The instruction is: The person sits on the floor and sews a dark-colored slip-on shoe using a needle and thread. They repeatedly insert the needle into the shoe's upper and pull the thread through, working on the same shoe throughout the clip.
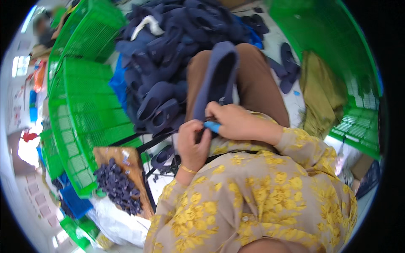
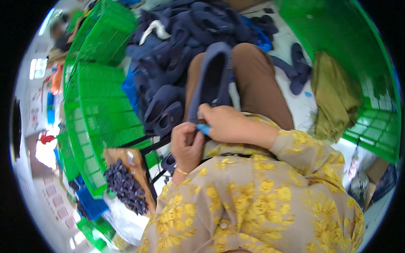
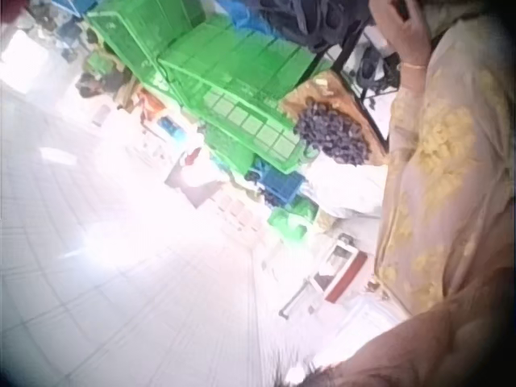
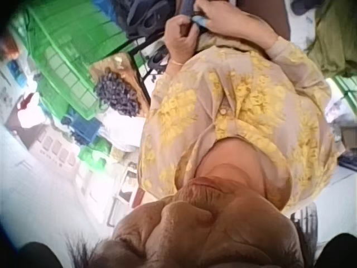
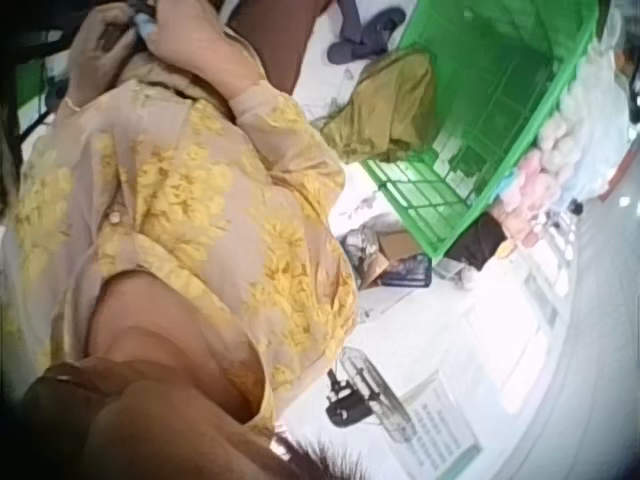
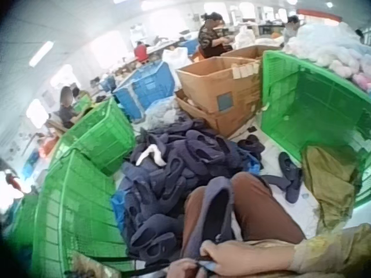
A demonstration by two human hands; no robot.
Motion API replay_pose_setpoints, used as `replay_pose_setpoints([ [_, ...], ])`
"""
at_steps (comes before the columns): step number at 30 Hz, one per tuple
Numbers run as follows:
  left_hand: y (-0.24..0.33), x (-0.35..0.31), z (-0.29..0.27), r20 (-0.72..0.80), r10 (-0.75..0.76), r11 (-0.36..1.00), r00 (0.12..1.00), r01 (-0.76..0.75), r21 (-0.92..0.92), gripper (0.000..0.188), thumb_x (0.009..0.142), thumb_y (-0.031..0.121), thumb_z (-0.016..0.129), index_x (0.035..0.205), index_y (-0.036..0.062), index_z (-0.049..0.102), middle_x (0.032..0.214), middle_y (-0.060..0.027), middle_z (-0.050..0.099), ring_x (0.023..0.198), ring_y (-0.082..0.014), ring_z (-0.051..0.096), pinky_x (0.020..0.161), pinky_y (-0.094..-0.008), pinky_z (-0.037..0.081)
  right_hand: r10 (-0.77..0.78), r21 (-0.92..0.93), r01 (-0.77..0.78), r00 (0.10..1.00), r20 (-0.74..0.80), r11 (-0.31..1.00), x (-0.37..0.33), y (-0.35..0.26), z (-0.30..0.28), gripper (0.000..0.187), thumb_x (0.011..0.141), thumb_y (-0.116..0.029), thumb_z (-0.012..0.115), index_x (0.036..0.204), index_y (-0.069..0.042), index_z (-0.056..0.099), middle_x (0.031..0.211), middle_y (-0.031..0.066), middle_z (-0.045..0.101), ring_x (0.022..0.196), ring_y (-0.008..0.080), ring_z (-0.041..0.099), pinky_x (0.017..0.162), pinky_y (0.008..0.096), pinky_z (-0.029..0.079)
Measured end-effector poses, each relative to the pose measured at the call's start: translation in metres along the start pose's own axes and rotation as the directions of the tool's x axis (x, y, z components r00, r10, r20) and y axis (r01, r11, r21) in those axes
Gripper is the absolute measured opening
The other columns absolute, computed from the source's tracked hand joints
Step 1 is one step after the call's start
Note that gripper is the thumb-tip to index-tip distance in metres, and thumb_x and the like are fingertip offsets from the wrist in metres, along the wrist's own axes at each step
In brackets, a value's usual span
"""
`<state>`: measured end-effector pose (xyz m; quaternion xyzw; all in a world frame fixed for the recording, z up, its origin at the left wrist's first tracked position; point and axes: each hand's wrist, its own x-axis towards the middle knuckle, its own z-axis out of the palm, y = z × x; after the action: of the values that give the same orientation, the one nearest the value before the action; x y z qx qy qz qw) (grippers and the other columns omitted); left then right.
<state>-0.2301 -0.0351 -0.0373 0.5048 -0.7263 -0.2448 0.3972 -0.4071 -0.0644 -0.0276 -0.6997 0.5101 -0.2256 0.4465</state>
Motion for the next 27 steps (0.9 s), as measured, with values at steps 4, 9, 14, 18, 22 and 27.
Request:
replay_pose_setpoints([
  [4, -0.005, 0.002, -0.002, 0.038, 0.03, 1.0, 0.999, -0.03, -0.007, 0.025, 0.073, 0.002, 0.073, 0.095, 0.0039, 0.06, 0.096, -0.013, 0.062, 0.087, -0.0307, 0.06, 0.077, -0.0377, 0.049, -0.004, -0.13, 0.0, 1.0, -0.026, 0.992, -0.002, -0.007, -0.001, 0.017, 0.089, -0.02, 0.059, 0.101, -0.011, 0.053, 0.08, 0.0191, 0.067, 0.077, 0.0413, 0.065, 0.066, 0.0515, 0.049],
  [9, -0.007, 0.007, -0.001, 0.025, 0.064, 0.995, 0.998, -0.062, -0.077, 0.026, 0.07, 0.002, 0.073, 0.094, 0.0022, 0.063, 0.094, -0.0128, 0.063, 0.087, -0.0322, 0.06, 0.076, -0.0373, 0.049, -0.123, -0.357, 0.089, 0.99, -0.073, 0.93, -0.011, -0.025, -0.01, 0.024, 0.072, -0.004, 0.062, 0.095, -0.01, 0.06, 0.096, 0.0114, 0.063, 0.084, 0.0357, 0.062, 0.067, 0.0434, 0.048],
  [14, -0.01, 0.007, 0.0, 0.073, 0.057, 0.991, 0.996, -0.048, -0.123, 0.023, 0.071, 0.001, 0.07, 0.092, 0.0031, 0.064, 0.093, -0.0114, 0.061, 0.09, -0.0332, 0.057, 0.08, -0.0402, 0.046, -0.35, -0.342, 0.287, 0.927, -0.138, 0.895, -0.006, -0.015, -0.003, 0.025, 0.071, -0.002, 0.061, 0.095, -0.01, 0.061, 0.101, 0.0073, 0.06, 0.088, 0.0328, 0.06, 0.069, 0.0409, 0.045],
  [18, -0.016, 0.001, 0.004, 0.102, 0.022, 0.99, 0.995, -0.007, -0.141, 0.023, 0.069, 0.0, 0.07, 0.091, 0.0032, 0.065, 0.095, -0.0112, 0.062, 0.09, -0.0327, 0.058, 0.079, -0.0398, 0.046, -0.36, -0.283, 0.3, 0.913, -0.191, 0.911, -0.003, -0.014, 0.005, 0.03, 0.071, -0.001, 0.058, 0.099, -0.012, 0.06, 0.1, 0.007, 0.058, 0.088, 0.0328, 0.06, 0.069, 0.0418, 0.046],
  [22, -0.014, 0.001, 0.002, 0.137, 0.072, 0.996, 0.988, -0.065, -0.055, 0.025, 0.068, 0.0, 0.071, 0.092, 0.005, 0.066, 0.095, -0.0099, 0.063, 0.09, -0.0319, 0.059, 0.078, -0.0389, 0.046, -0.581, -0.539, 0.438, 0.804, -0.123, 0.72, -0.008, 0.0, 0.017, 0.031, 0.074, -0.009, 0.059, 0.105, -0.01, 0.061, 0.104, 0.0039, 0.055, 0.097, 0.024, 0.057, 0.077, 0.0378, 0.044],
  [27, -0.01, 0.004, 0.004, 0.165, 0.11, 0.993, 0.98, -0.114, 0.012, 0.028, 0.069, 0.0, 0.073, 0.096, 0.0049, 0.066, 0.093, -0.0092, 0.064, 0.087, -0.0304, 0.059, 0.076, -0.0378, 0.045, -0.524, -0.431, 0.39, 0.813, -0.253, 0.814, -0.014, 0.0, 0.012, 0.028, 0.073, -0.005, 0.062, 0.1, -0.011, 0.06, 0.102, 0.0037, 0.055, 0.089, 0.0234, 0.06, 0.068, 0.0354, 0.046],
])
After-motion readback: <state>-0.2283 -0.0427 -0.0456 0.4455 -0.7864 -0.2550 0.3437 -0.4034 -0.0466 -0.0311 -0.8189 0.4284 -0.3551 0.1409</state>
